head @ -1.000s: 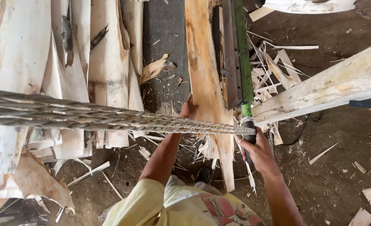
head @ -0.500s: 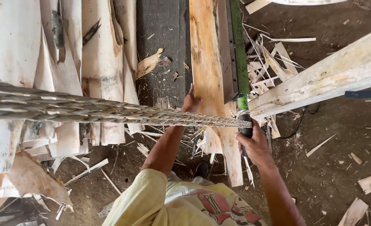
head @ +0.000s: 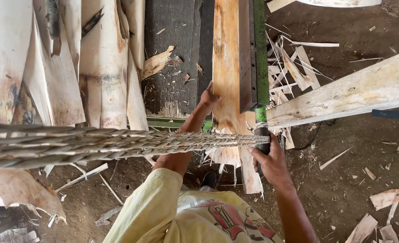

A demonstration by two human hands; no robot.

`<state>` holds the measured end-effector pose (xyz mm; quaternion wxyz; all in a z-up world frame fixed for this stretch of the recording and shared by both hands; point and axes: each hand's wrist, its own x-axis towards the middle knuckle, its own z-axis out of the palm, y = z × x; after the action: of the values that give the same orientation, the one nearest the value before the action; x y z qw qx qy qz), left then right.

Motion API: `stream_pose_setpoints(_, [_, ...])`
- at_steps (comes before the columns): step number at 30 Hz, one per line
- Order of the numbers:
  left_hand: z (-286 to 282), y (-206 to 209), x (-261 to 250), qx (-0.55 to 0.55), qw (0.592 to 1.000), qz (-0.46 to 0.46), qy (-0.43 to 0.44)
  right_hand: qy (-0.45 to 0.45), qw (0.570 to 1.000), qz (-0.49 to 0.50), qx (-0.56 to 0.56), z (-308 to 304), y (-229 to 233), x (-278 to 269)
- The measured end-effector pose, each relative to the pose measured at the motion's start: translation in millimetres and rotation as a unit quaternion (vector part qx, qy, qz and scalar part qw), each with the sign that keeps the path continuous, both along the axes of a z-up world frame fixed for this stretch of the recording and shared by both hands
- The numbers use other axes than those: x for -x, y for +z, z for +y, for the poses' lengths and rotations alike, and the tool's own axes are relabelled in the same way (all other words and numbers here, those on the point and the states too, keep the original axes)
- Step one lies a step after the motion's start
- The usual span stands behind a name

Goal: Trimming or slicing thin wood strips using a manual/mechanical cutter.

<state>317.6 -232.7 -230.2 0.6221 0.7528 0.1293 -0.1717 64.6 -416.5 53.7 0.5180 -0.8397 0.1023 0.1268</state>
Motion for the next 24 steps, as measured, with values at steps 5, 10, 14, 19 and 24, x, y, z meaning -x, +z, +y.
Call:
stream_pose_setpoints(5, [-5.9,22.8,-6.8,0.034,0.999,0.031,0.014,-0.04,0.998,0.051,-0.021,5.5,11.9,-2.8])
stream_pose_setpoints(10, [-8.9,25.3,-17.5,0.047,0.997,0.048,0.026,0.0,1.0,-0.007,-0.02,-4.2,-8.8,0.7])
stream_pose_setpoints(14, [-12.7,27.6,-26.7,0.055,0.996,0.053,0.035,-0.08,0.993,0.067,-0.058,1.9,-3.1,0.8])
stream_pose_setpoints(19, [-11.8,37.1,-22.2,0.071,0.995,0.057,0.036,-0.006,0.999,-0.049,-0.006,4.2,-9.0,2.9])
stream_pose_setpoints(24, [-16.5,14.5,22.6,0.047,0.994,0.052,0.086,-0.091,0.99,0.032,-0.102,5.5,-2.2,2.6])
